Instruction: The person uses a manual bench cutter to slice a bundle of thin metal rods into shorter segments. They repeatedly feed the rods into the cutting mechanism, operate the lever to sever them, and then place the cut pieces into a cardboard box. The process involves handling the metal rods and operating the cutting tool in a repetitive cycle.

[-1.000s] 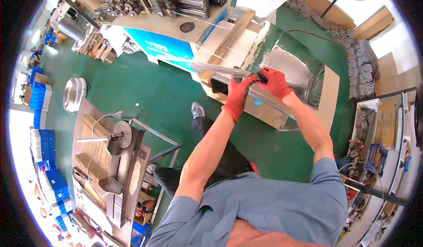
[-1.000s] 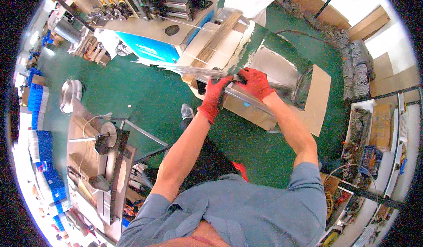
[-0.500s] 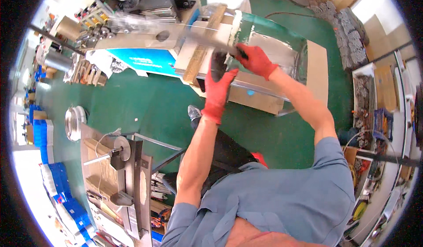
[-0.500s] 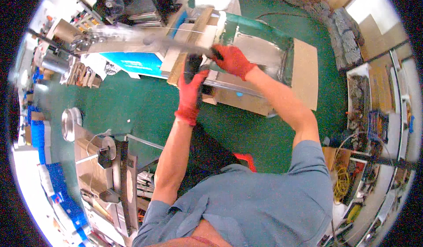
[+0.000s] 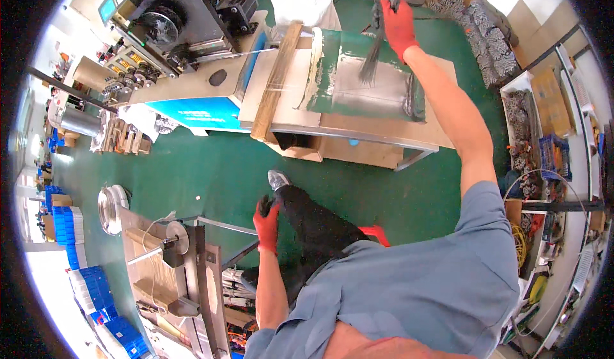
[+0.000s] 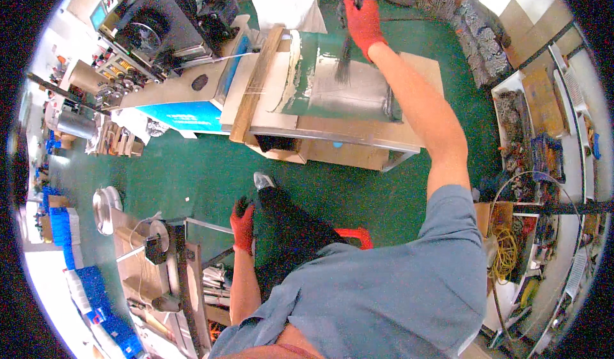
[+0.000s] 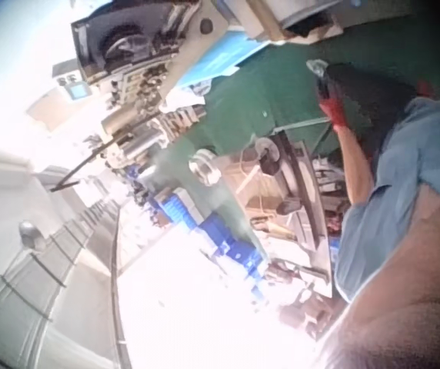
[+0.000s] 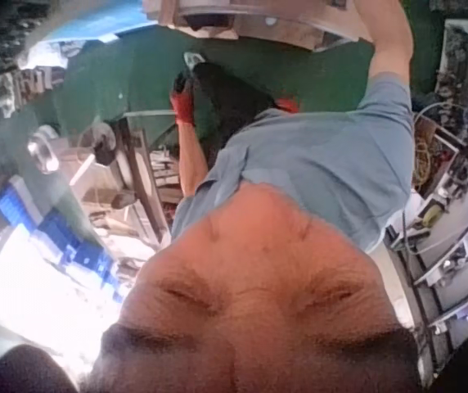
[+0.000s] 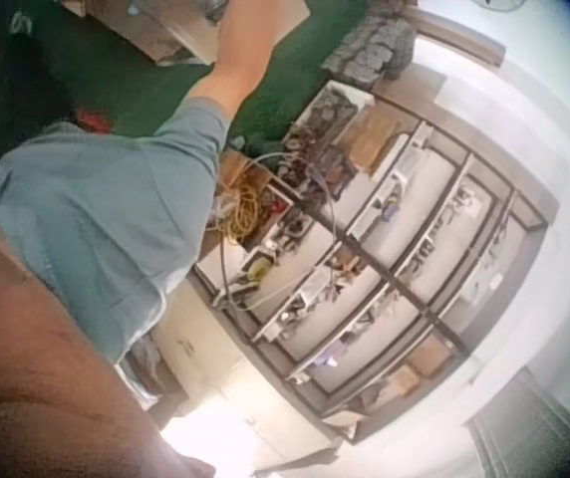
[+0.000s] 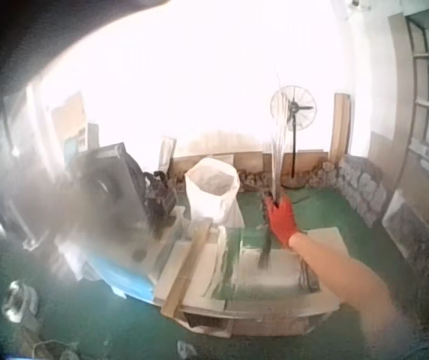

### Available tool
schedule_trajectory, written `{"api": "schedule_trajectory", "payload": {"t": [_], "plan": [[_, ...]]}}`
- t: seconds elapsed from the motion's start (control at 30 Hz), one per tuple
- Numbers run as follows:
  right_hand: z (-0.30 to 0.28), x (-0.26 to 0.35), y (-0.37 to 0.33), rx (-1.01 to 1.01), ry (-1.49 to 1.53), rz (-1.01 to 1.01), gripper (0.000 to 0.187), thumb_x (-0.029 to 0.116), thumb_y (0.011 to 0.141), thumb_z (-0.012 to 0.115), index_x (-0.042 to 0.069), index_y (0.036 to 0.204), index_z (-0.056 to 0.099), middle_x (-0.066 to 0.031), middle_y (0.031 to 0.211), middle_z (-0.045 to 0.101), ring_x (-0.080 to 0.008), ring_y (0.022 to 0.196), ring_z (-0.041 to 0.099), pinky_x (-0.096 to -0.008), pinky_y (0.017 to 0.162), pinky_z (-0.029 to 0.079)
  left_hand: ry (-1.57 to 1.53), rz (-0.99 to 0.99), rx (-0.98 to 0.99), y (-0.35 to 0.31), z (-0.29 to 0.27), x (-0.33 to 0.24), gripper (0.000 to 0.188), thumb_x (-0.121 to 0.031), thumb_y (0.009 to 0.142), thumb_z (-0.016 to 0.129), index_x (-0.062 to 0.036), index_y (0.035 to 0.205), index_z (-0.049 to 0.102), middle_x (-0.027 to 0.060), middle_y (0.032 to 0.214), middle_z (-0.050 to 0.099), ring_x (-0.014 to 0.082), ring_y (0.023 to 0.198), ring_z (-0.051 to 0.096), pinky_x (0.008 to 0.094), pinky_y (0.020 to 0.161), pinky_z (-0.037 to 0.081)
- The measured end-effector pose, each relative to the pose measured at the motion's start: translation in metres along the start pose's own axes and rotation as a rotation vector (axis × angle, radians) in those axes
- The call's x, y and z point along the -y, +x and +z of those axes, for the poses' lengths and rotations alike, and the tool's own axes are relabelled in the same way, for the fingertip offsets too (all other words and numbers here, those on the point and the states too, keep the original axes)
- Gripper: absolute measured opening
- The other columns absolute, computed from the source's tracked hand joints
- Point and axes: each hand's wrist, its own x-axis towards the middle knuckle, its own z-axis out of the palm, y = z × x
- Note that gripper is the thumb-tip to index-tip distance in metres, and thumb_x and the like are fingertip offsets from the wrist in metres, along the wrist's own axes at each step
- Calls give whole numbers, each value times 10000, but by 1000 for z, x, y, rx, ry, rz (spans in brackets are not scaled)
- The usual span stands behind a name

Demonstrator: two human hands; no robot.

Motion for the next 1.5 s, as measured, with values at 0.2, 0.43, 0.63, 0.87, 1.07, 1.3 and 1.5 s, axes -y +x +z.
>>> {"api": "schedule_trajectory", "payload": {"t": [0.2,0.43,0.63,0.87,1.07,1.3,1.5], "plan": [[-5,-23,-19,81,178,123,253,186,797,745,38,974,641,-36,799,655,-132,716,563,-320,661,468,115,23,-56,-5,-42,57,461,-122,827,697,67,1227,563,108,1124,642,178,1003,595,301,915,458],[-19,-46,-33,125,331,129,396,169,695,828,42,1011,624,-30,826,653,-136,747,586,-306,703,478,168,13,-28,-4,-30,47,423,-123,824,693,67,1188,590,114,1059,664,173,944,609,304,892,472],[-26,-48,-38,126,314,123,440,167,676,843,45,1033,616,-32,824,650,-148,752,587,-309,711,477,237,69,35,0,-33,66,448,-146,815,711,67,1189,587,128,1081,670,195,967,621,318,892,476],[-8,-79,-34,-21,315,282,232,205,842,714,33,977,636,-21,721,590,-137,649,517,-311,633,452,376,88,19,-1,-29,50,457,-149,793,725,39,1190,598,150,1100,682,225,1004,645,333,910,481],[11,-29,-7,26,199,146,251,253,925,588,6,952,626,-84,762,612,-177,676,524,-374,613,438,401,111,-36,-10,-30,16,492,-174,801,712,27,1231,582,170,1133,675,229,1038,648,336,912,487],[7,95,0,407,-63,-290,272,227,962,550,-16,1069,608,-154,847,652,-243,754,583,-404,699,461,557,957,-99,-40,26,-163,678,-189,690,739,-37,1310,511,192,1337,529,371,1234,505,446,1032,420],[56,190,-54,1196,13,-399,169,165,880,567,28,979,581,-178,788,639,-337,702,644,-449,634,487,882,1572,-502,-80,70,-290,471,-191,782,587,-19,1220,556,228,1277,531,389,1203,506,560,1015,381]]}}
